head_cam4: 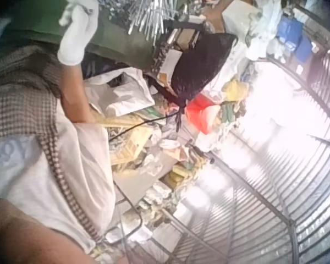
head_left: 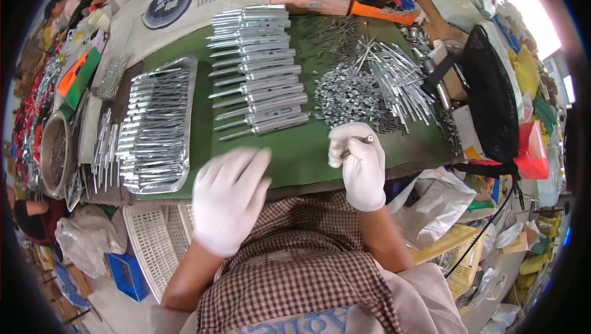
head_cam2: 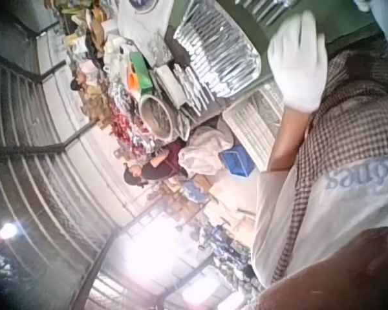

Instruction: The person puts on a pair of white gloves by hand and assembles metal components by inserting small pins and fasteners into metal rods.

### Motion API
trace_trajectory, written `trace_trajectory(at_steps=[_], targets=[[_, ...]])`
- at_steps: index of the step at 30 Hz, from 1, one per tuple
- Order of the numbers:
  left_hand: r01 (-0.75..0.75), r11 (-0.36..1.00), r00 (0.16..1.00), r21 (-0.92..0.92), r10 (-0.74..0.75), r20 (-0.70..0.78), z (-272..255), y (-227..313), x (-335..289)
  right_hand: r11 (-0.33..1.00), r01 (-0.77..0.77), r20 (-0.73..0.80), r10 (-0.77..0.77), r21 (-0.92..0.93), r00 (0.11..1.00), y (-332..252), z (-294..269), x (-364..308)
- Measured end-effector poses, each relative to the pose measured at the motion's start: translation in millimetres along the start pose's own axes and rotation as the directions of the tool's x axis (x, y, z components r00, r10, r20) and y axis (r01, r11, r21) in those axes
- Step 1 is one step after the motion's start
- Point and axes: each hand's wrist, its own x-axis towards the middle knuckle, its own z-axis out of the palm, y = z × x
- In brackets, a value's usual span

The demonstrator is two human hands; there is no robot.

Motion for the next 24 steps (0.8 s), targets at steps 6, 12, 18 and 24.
trace_trajectory(at_steps=[6, 12, 18, 24], targets=[[0.113, 0.982, 0.981, 0.149, -0.134, 0.138, 49.9, -8.4, 55.8, 0.991, -0.115, -0.064, 0.111, -0.074, 0.992, -29.8, -20.6, -39.7], [-0.108, 0.991, 0.988, -0.074, 0.099, -0.115, 52.0, -31.7, 44.9, 0.931, -0.308, -0.09, 0.296, -0.198, 0.951, -44.2, -23.1, -47.2], [-0.106, 0.993, 0.979, -0.06, 0.115, 0.171, 21.6, -7.6, 51.4, 0.814, -0.378, -0.038, 0.404, -0.441, 0.914, -49.7, 9.6, -28.9], [-0.226, 0.969, 0.935, -0.101, 0.244, 0.255, 15.0, 15.6, 50.5, 0.862, -0.45, 0.033, 0.47, -0.235, 0.882, -50.3, 4.5, -23.0]])
